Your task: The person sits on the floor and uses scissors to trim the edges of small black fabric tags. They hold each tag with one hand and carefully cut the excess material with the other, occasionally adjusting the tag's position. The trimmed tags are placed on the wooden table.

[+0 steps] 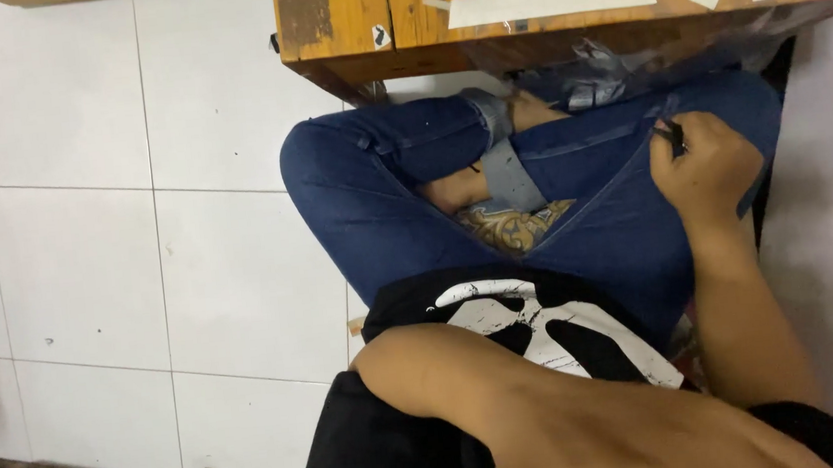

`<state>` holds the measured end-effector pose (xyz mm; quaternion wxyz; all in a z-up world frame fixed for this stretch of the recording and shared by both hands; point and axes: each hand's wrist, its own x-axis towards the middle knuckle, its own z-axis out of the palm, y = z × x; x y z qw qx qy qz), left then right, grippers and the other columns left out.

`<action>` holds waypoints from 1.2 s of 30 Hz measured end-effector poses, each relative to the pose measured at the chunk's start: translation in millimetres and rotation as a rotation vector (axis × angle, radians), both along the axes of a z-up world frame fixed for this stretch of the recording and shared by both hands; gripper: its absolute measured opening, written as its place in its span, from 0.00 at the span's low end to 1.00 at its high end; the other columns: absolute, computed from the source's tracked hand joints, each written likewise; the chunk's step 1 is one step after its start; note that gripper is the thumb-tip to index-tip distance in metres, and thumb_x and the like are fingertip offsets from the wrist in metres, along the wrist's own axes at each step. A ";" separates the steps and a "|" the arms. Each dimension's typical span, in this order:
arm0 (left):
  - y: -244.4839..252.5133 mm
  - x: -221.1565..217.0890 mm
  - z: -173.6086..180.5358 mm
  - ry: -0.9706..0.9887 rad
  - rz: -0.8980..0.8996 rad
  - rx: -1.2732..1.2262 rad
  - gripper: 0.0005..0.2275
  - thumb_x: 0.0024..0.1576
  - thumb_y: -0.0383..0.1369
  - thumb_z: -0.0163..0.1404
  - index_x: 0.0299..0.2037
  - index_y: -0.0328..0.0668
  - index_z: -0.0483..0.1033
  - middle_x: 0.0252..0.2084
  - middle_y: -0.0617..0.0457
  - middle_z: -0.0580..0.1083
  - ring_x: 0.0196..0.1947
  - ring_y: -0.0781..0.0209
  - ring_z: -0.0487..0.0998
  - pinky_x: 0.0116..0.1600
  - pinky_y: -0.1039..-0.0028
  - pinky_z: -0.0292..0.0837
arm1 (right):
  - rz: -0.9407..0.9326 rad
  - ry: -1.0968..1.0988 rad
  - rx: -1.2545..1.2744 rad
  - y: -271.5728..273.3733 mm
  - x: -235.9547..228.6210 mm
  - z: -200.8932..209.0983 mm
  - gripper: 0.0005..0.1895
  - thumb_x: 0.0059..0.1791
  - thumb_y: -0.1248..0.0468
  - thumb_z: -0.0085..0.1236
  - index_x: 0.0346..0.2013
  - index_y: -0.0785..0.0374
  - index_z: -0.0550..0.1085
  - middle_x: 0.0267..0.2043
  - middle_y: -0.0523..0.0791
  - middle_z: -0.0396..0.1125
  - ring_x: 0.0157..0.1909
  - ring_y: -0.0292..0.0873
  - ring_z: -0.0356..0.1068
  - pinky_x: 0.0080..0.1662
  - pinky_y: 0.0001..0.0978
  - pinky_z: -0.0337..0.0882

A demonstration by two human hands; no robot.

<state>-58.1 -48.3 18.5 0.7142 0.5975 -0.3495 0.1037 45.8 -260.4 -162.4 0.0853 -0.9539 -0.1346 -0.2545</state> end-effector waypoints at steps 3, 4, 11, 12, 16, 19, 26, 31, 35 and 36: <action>11.0 9.6 4.5 -0.045 -0.034 -0.020 0.18 0.56 0.40 0.31 0.31 0.35 0.70 0.32 0.47 0.69 0.26 0.52 0.71 0.35 0.65 0.67 | -0.025 0.024 -0.036 -2.8 -0.5 -4.2 0.05 0.43 0.64 0.52 0.23 0.56 0.70 0.22 0.39 0.63 0.22 0.39 0.61 0.21 0.29 0.53; 12.6 11.6 6.0 -0.044 -0.035 -0.017 0.18 0.56 0.40 0.31 0.31 0.35 0.70 0.32 0.47 0.69 0.26 0.52 0.71 0.35 0.65 0.67 | -0.027 0.025 -0.033 -2.0 -0.2 -2.6 0.05 0.43 0.64 0.52 0.23 0.56 0.70 0.22 0.39 0.63 0.22 0.39 0.61 0.21 0.29 0.53; 10.1 13.7 11.9 -0.102 -0.108 -0.075 0.21 0.56 0.43 0.28 0.29 0.33 0.71 0.32 0.45 0.69 0.25 0.48 0.72 0.34 0.61 0.68 | -0.020 0.017 -0.049 -1.9 -1.8 -4.3 0.04 0.45 0.63 0.53 0.24 0.56 0.72 0.24 0.39 0.65 0.24 0.40 0.64 0.22 0.29 0.56; 11.5 15.6 13.8 -0.123 -0.125 -0.086 0.22 0.56 0.44 0.28 0.29 0.33 0.71 0.32 0.45 0.69 0.25 0.48 0.73 0.34 0.61 0.68 | -0.022 0.003 -0.049 -3.2 -0.8 -6.1 0.04 0.44 0.63 0.53 0.25 0.57 0.73 0.24 0.40 0.65 0.24 0.40 0.64 0.22 0.29 0.56; 17.0 36.7 20.8 -0.175 -0.169 -0.109 0.23 0.56 0.45 0.27 0.28 0.32 0.71 0.32 0.45 0.68 0.24 0.46 0.73 0.33 0.60 0.68 | -0.096 -0.033 -0.002 12.1 -1.9 21.5 0.10 0.42 0.63 0.54 0.38 0.57 0.75 0.27 0.41 0.63 0.26 0.42 0.64 0.24 0.32 0.60; 27.5 58.1 3.6 -0.242 -0.211 -0.125 0.25 0.56 0.46 0.26 0.28 0.32 0.71 0.31 0.44 0.68 0.24 0.45 0.73 0.33 0.58 0.68 | -0.310 0.048 0.076 13.6 0.9 34.2 0.31 0.38 0.63 0.59 0.54 0.66 0.62 0.38 0.54 0.55 0.36 0.55 0.61 0.29 0.49 0.65; 142.3 82.1 -135.7 0.337 1.284 1.157 0.19 0.45 0.43 0.41 0.44 0.41 0.62 0.44 0.40 0.61 0.46 0.40 0.56 0.48 0.47 0.43 | -0.651 0.517 -0.001 -41.1 30.2 23.9 0.29 0.45 0.34 0.54 0.28 0.58 0.74 0.24 0.52 0.68 0.28 0.59 0.68 0.25 0.47 0.64; 167.6 81.6 -152.4 0.409 1.323 1.361 0.27 0.46 0.46 0.42 0.50 0.31 0.64 0.51 0.28 0.61 0.51 0.30 0.58 0.54 0.49 0.50 | -0.542 0.298 -0.265 -72.6 30.1 -9.8 0.26 0.51 0.34 0.47 0.33 0.51 0.78 0.19 0.50 0.67 0.24 0.55 0.68 0.26 0.41 0.66; 147.4 87.5 -82.3 0.247 0.960 0.838 0.09 0.49 0.34 0.46 0.23 0.38 0.74 0.27 0.52 0.72 0.31 0.57 0.72 0.37 0.72 0.65 | -0.451 0.096 -0.177 -69.9 15.0 -11.2 0.17 0.52 0.57 0.56 0.21 0.60 0.70 0.20 0.46 0.63 0.21 0.47 0.63 0.23 0.36 0.58; 134.6 89.2 -62.8 0.157 0.918 0.675 0.06 0.49 0.30 0.46 0.25 0.36 0.72 0.27 0.51 0.70 0.29 0.58 0.70 0.36 0.73 0.64 | -0.375 0.003 -0.018 -68.7 12.1 -16.0 0.19 0.52 0.64 0.62 0.19 0.64 0.66 0.21 0.48 0.62 0.21 0.48 0.60 0.25 0.38 0.56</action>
